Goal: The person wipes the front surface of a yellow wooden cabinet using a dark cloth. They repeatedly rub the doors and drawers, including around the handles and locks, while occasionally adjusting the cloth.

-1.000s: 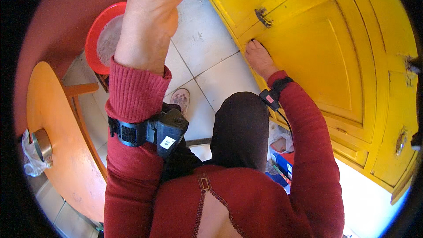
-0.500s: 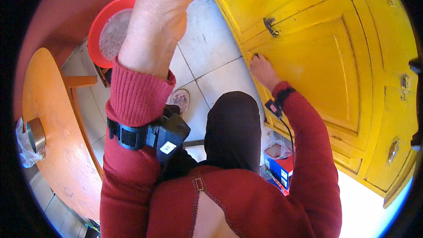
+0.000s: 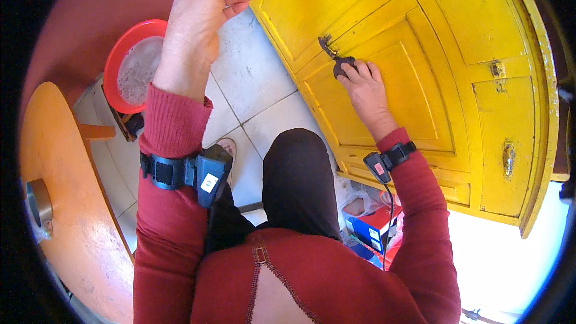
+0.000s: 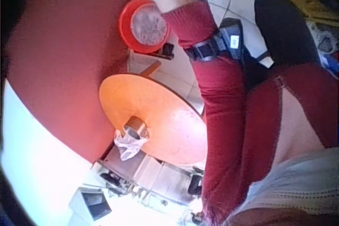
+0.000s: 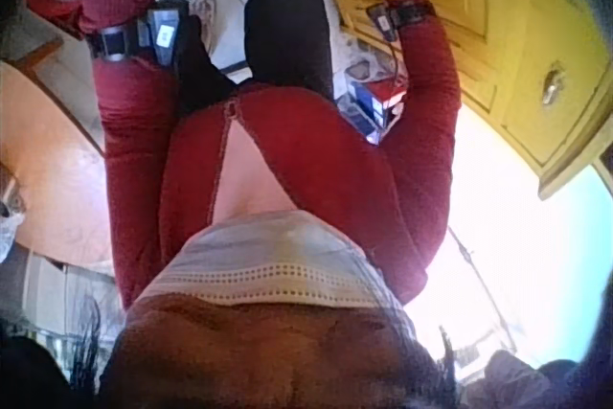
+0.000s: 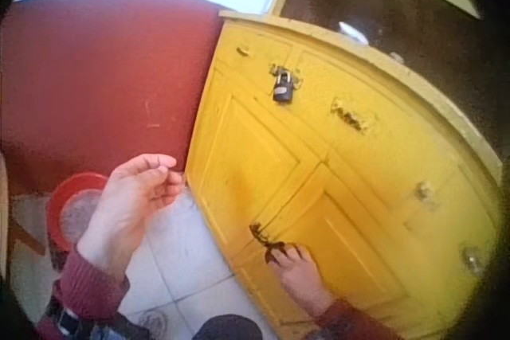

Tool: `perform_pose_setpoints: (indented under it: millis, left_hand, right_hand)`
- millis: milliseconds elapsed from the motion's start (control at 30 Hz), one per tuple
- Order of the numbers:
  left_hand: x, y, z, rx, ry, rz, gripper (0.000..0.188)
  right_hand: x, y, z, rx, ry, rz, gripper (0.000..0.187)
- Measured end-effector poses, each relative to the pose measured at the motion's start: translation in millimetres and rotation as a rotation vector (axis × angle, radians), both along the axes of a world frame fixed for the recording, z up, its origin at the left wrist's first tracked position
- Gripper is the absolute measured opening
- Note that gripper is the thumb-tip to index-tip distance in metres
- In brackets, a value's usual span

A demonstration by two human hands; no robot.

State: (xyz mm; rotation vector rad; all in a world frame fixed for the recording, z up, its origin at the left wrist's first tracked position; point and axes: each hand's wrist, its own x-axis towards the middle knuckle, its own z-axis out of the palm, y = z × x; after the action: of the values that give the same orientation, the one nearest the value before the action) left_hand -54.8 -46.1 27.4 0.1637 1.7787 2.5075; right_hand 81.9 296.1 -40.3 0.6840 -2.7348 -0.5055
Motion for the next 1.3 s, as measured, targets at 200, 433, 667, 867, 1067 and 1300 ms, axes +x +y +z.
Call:
perform_pose_setpoints:
  millis: [200,433,667,867,1067,1300]
  left_hand:
    - [-3,-3,4,0.063,-0.034,0.036,0.025]
    - [-8,-7,-5,0.146,-0.042,0.038,0.023]
    - [-14,-5,-5,0.122,-0.028,-0.005,0.024]
    - [-9,-19,-4,0.162,-0.044,0.018,0.023]
    - [6,-14,7,0.293,-0.007,0.022,0.015]
    - [33,15,28,0.141,0.011,0.177,0.014]
  right_hand:
    - [-21,7,-44,0.259,-0.217,0.098,0.025]
    - [-14,-17,8,0.062,-0.073,-0.003,0.029]
    - [-13,3,45,0.072,0.136,0.001,0.036]
    - [36,25,-83,0.23,-0.178,0.018,0.025]
    - [140,41,-157,0.47,-0.501,-0.083,0.025]
    - [142,37,-185,0.29,-0.503,-0.226,0.03]
